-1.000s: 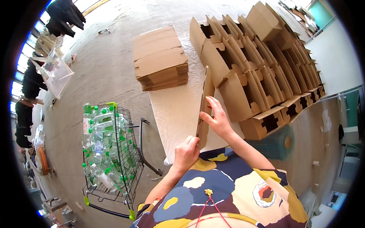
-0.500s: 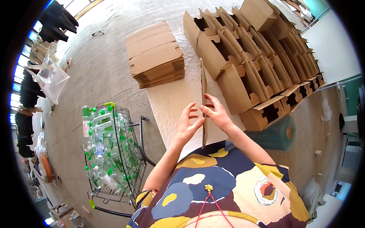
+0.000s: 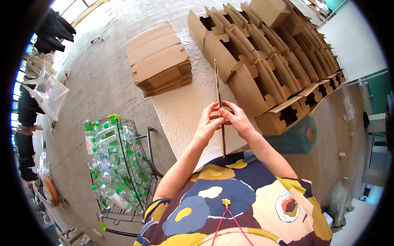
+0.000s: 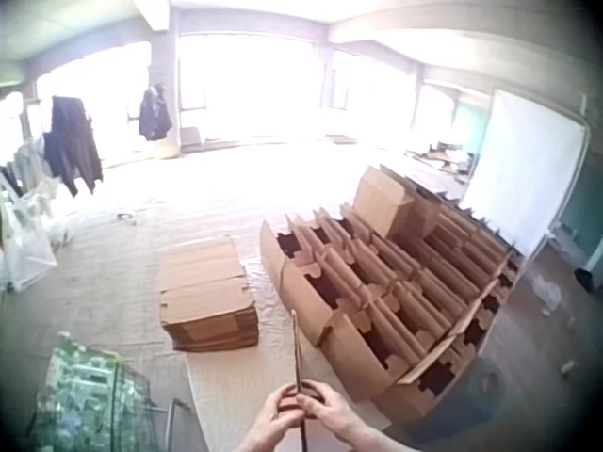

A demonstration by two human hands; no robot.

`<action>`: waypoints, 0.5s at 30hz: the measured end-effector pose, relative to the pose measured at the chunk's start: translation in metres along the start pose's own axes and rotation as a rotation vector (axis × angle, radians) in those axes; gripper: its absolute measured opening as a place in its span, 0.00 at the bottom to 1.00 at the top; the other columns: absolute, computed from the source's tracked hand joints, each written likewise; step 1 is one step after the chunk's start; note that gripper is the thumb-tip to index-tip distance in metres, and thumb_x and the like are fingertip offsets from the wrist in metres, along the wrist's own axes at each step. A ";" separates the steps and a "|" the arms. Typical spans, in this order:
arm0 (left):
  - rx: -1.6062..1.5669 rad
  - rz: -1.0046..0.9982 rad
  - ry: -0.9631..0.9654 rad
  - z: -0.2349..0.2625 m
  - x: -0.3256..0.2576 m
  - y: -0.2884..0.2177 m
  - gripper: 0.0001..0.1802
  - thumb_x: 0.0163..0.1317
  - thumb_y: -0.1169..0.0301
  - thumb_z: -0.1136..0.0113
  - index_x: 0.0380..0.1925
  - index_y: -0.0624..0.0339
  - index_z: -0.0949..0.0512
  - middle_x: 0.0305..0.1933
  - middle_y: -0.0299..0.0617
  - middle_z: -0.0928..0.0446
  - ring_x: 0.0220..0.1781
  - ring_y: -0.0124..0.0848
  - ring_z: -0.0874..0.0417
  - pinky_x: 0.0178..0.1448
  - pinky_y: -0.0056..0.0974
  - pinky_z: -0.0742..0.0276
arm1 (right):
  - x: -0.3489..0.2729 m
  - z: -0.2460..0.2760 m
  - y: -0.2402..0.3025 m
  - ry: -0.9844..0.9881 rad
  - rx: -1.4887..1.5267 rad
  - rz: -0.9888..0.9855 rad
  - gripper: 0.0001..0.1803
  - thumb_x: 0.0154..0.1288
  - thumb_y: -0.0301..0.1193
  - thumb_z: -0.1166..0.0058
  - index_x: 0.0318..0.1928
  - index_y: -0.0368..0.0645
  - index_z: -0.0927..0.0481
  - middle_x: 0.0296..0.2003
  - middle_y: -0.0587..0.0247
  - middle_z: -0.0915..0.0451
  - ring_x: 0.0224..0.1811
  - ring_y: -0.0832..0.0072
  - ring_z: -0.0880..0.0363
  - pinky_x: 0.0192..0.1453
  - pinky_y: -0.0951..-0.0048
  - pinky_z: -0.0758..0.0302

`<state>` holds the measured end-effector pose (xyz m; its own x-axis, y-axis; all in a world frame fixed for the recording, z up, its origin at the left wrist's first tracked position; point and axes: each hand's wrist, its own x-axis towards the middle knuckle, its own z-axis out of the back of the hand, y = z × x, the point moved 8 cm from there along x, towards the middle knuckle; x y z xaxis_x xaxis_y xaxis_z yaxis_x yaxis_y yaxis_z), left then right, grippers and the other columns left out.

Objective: The person takes flat cardboard sheets from a stack and folds them into three-dimensional boxes by hand, placing each completed box into a larger grid arrangement on a table.

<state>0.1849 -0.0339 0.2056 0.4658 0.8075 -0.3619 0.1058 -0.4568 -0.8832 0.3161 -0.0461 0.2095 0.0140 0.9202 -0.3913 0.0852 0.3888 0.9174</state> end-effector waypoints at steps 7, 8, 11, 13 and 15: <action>0.259 -0.246 -0.143 0.015 -0.009 -0.016 0.41 0.58 0.77 0.43 0.75 0.55 0.38 0.59 0.43 0.29 0.52 0.34 0.21 0.54 0.38 0.19 | -0.003 -0.004 0.042 -0.151 -0.554 0.409 0.35 0.64 0.33 0.39 0.70 0.32 0.31 0.63 0.44 0.25 0.61 0.55 0.20 0.65 0.59 0.22; 0.349 -0.225 -0.169 0.010 -0.012 -0.026 0.41 0.58 0.77 0.43 0.75 0.55 0.38 0.58 0.43 0.28 0.49 0.33 0.20 0.53 0.37 0.20 | -0.001 -0.004 0.044 -0.174 -0.601 0.403 0.36 0.62 0.32 0.41 0.70 0.30 0.32 0.64 0.41 0.26 0.63 0.53 0.21 0.67 0.59 0.23; 0.642 -0.176 -0.251 0.000 -0.010 -0.053 0.39 0.60 0.75 0.42 0.74 0.56 0.37 0.51 0.46 0.22 0.42 0.36 0.16 0.50 0.38 0.19 | 0.008 -0.008 0.051 -0.212 -0.667 0.368 0.38 0.58 0.30 0.44 0.69 0.25 0.33 0.67 0.34 0.29 0.69 0.45 0.27 0.73 0.55 0.29; 0.792 -0.260 -0.272 -0.008 0.002 -0.055 0.39 0.60 0.74 0.41 0.74 0.57 0.37 0.53 0.51 0.21 0.46 0.44 0.15 0.52 0.43 0.19 | 0.016 -0.008 0.051 -0.199 -0.686 0.338 0.39 0.57 0.30 0.44 0.69 0.25 0.33 0.66 0.33 0.28 0.68 0.44 0.26 0.73 0.55 0.29; 0.816 -0.255 -0.261 -0.012 0.011 -0.053 0.37 0.61 0.74 0.41 0.73 0.59 0.36 0.56 0.61 0.19 0.54 0.56 0.15 0.57 0.51 0.21 | 0.020 -0.006 0.055 -0.191 -0.701 0.304 0.39 0.56 0.29 0.44 0.69 0.25 0.34 0.65 0.32 0.27 0.68 0.44 0.26 0.73 0.55 0.29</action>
<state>0.1947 -0.0048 0.2521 0.2880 0.9530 -0.0935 -0.5256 0.0757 -0.8474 0.3146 -0.0061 0.2521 0.1127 0.9916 -0.0636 -0.5975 0.1188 0.7930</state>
